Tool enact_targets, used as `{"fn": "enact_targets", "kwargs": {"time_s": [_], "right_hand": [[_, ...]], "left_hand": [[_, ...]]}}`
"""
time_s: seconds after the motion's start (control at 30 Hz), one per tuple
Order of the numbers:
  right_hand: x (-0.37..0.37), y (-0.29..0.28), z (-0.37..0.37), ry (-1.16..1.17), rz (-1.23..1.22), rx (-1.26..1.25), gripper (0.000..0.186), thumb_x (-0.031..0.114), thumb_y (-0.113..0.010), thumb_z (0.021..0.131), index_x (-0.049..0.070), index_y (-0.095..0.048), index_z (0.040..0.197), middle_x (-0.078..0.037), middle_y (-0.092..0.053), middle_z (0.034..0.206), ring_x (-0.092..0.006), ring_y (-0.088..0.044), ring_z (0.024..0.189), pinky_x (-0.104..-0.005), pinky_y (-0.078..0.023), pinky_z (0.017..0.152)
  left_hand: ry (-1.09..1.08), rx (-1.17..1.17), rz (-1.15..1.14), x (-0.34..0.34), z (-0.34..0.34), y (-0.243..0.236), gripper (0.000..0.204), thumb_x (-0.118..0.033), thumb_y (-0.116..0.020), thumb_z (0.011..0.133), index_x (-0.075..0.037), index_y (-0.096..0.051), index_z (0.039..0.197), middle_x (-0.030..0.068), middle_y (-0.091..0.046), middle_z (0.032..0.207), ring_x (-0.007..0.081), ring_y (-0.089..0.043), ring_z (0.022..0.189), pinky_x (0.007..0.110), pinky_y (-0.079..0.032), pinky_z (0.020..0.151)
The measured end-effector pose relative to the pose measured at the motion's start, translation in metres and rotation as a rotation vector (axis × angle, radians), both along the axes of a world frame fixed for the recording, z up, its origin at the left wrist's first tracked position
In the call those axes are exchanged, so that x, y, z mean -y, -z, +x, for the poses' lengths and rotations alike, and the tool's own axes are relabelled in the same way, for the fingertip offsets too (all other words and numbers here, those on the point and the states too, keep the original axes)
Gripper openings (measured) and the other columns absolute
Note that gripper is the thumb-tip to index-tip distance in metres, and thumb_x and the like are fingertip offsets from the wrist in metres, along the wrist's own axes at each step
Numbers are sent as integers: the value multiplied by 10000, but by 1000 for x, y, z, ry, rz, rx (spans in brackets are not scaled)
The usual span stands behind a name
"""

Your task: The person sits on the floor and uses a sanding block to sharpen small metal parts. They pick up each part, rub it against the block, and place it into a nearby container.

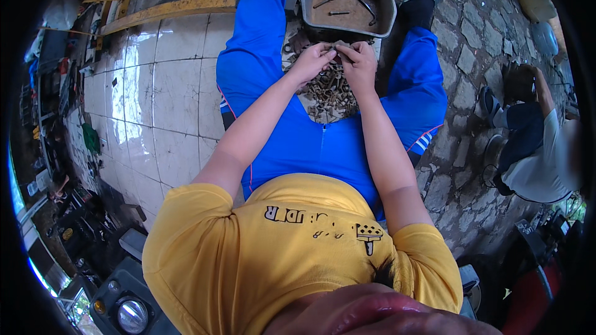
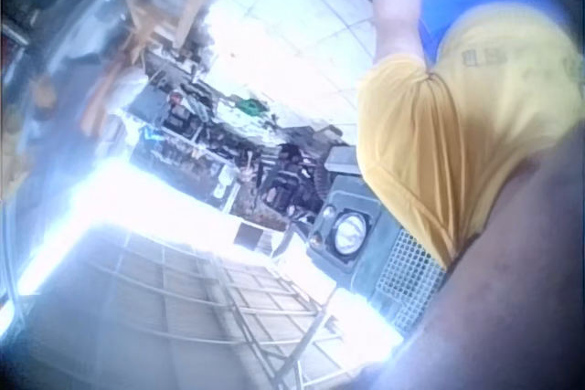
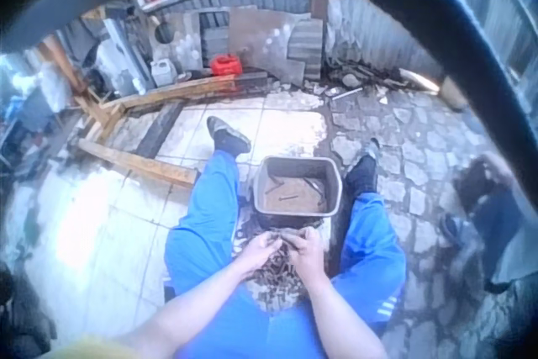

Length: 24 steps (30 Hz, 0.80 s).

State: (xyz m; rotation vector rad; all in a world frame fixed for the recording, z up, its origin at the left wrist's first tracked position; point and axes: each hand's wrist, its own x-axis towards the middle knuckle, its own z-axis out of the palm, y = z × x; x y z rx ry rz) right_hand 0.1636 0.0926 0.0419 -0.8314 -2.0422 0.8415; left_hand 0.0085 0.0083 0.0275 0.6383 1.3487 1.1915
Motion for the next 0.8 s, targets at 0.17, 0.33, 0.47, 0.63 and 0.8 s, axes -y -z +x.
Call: {"fn": "enact_targets", "kwargs": {"time_s": [0.17,0.33,0.47,0.63,0.8], "right_hand": [[6,11,-2,0,68,185,342,46,-786,803,200,-843,1103,-71,-599,933,-291,-607,928,-420,-525,805],[10,5,0,-10,105,299,387,62,-765,801,223,-834,1146,-67,-609,955,-291,-618,941,-421,-556,809],[7,3,1,-1,47,374,374,92,-735,821,224,-833,1157,-73,-614,917,-289,-625,939,-434,-561,794],[0,26,1,68,-310,196,279,130,-708,922,200,-832,1162,-95,-676,896,-323,-675,882,-397,-559,816],[-7,34,1,10,-1316,-323,324,209,-602,1096,-18,-706,1303,-53,-750,1090,-156,-693,950,-310,-529,876]], "left_hand": [[37,-61,-74,4,-10,16,329,-261,-629,1097,-2,-613,1299,-46,-595,900,45,-465,719,225,-411,658],[3,-68,-74,4,-5,16,288,-276,-573,1123,-18,-641,1231,-45,-591,865,43,-474,694,227,-401,632],[-74,-149,-98,2,-10,19,255,-248,-521,1133,-46,-675,1159,-9,-657,834,68,-520,686,258,-431,635],[-91,-439,-64,2,-13,25,231,-223,-580,1090,-41,-699,1168,52,-747,896,186,-683,818,353,-531,779],[-49,-856,154,8,-7,23,245,-181,-700,993,-36,-726,1188,118,-735,980,310,-715,986,407,-542,926]]}}
